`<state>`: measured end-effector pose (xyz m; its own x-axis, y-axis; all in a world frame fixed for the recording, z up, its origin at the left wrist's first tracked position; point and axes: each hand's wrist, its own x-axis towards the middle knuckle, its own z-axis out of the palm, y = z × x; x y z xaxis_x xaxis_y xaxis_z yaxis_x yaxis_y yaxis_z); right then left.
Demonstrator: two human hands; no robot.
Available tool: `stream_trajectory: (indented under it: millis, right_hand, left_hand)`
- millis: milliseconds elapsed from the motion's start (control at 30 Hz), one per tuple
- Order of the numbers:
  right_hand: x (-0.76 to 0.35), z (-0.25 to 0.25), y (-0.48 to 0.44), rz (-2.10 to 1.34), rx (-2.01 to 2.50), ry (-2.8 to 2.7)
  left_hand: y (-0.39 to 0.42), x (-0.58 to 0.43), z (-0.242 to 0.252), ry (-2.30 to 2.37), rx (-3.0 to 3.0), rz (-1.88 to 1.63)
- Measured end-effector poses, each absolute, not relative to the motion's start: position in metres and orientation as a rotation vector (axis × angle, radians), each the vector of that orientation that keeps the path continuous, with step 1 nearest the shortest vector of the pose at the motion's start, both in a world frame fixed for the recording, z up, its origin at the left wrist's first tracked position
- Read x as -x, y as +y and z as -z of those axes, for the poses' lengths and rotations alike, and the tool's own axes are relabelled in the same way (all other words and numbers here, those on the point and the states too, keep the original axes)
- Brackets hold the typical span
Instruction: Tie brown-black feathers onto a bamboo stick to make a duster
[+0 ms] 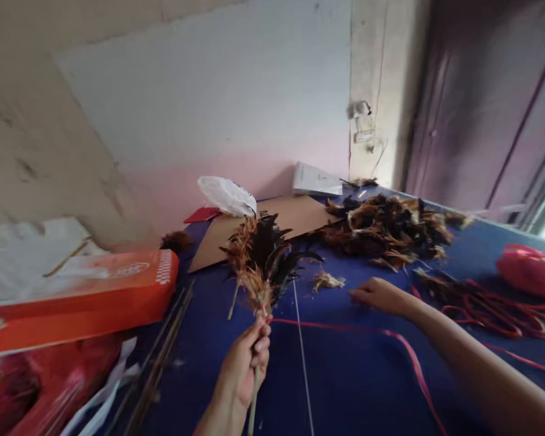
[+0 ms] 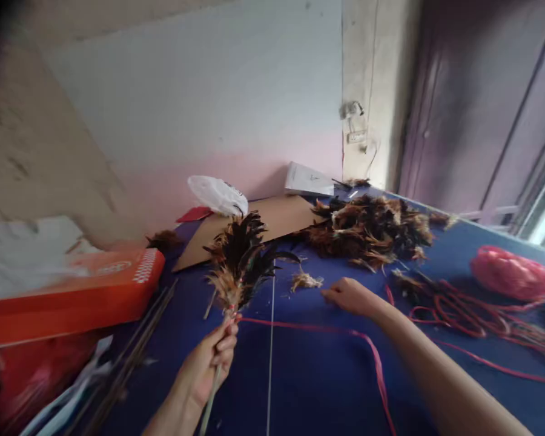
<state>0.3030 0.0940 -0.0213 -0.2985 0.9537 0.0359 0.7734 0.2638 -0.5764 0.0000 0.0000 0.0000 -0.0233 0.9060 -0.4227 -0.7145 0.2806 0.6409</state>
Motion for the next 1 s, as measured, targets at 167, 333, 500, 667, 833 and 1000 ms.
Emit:
stream_trajectory:
  millis: [167, 333, 500, 667, 833, 1000]
  right_hand:
    - [-0.322, 0.018, 0.111, -0.528, 1.737, -1.904]
    - [-0.335, 0.019, 0.141, -0.296, 1.893, -1.735]
    - [-0.339, 0.001, 0.171, -0.048, 1.973, -1.580]
    - [-0.338, -0.024, 0.202, 0.186, 2.029, -1.471]
    - [-0.335, -0.030, 0.227, 0.267, 2.027, -1.640]
    - [-0.331, -0.021, 0.229, 0.200, 2.041, -1.760]
  left_hand:
    - [0.004, 0.006, 0.003, 0.871, -0.256, -1.333]
    - [0.005, 0.009, 0.003, 0.848, -0.228, -1.347]
    - [0.008, 0.014, 0.003, 0.852, -0.180, -1.380]
    - [0.012, 0.012, 0.004, 0.895, -0.128, -1.377]
    - [0.014, 0.014, 0.011, 0.902, -0.128, -1.380]
    - [0.014, 0.016, 0.014, 0.887, -0.130, -1.369]
